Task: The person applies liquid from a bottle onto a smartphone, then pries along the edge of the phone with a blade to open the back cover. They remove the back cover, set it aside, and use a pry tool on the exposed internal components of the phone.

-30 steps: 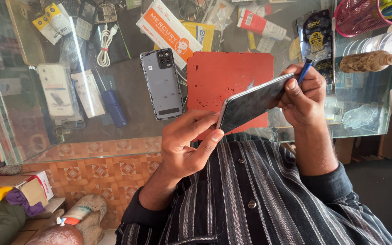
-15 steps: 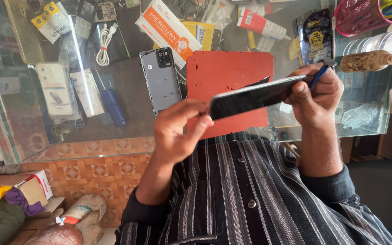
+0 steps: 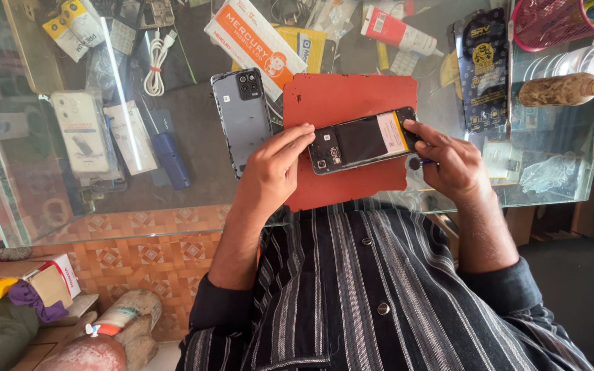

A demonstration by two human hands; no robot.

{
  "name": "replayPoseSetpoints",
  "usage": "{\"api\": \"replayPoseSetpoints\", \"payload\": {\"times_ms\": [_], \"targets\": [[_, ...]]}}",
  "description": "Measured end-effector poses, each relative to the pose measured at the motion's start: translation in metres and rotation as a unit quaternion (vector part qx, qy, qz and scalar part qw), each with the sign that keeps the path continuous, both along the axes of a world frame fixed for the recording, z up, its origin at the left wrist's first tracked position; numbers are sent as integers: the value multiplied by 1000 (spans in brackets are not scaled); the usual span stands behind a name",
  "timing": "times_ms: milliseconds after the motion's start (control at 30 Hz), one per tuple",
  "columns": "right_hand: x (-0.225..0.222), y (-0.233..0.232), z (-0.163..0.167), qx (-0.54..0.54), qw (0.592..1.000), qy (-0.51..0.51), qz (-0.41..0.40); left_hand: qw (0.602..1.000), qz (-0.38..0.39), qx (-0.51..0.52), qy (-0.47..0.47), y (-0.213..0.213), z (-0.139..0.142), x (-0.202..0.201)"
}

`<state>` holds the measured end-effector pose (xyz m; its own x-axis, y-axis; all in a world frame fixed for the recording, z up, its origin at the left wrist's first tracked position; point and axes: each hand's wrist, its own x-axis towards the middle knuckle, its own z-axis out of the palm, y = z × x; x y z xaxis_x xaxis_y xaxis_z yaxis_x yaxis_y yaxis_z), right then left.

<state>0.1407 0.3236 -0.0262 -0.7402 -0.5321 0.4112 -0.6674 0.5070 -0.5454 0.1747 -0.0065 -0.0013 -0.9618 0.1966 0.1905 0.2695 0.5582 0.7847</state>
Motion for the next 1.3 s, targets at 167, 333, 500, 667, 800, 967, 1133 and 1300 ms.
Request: {"api": "replayPoseSetpoints", "payload": {"times_ms": [167,333,500,667,800,967,1133,1300], "targets": [[9,-4,9,42,998,-34,-11,999,23,-1,38,-5,6,0],[8,-8,24,58,996,-70,4,997,70,-39,-9,8,10,3],[6,-11,31,88,993,-81,2,993,81,-82,6,17,8,4],[8,-11,30,88,992,-91,-1,989,81,-124,19,26,5,10],[8,-10,28,84,992,-97,-2,985,71,-152,38,28,1,11],[8,-11,28,76,992,-101,-9,975,76,-197,68,26,-2,7],[8,-12,27,72,993,-98,-7,961,161,-220,44,-3,12,7],[7,-10,26,68,992,-106,-8,957,158,-244,3,-14,28,10]]}}
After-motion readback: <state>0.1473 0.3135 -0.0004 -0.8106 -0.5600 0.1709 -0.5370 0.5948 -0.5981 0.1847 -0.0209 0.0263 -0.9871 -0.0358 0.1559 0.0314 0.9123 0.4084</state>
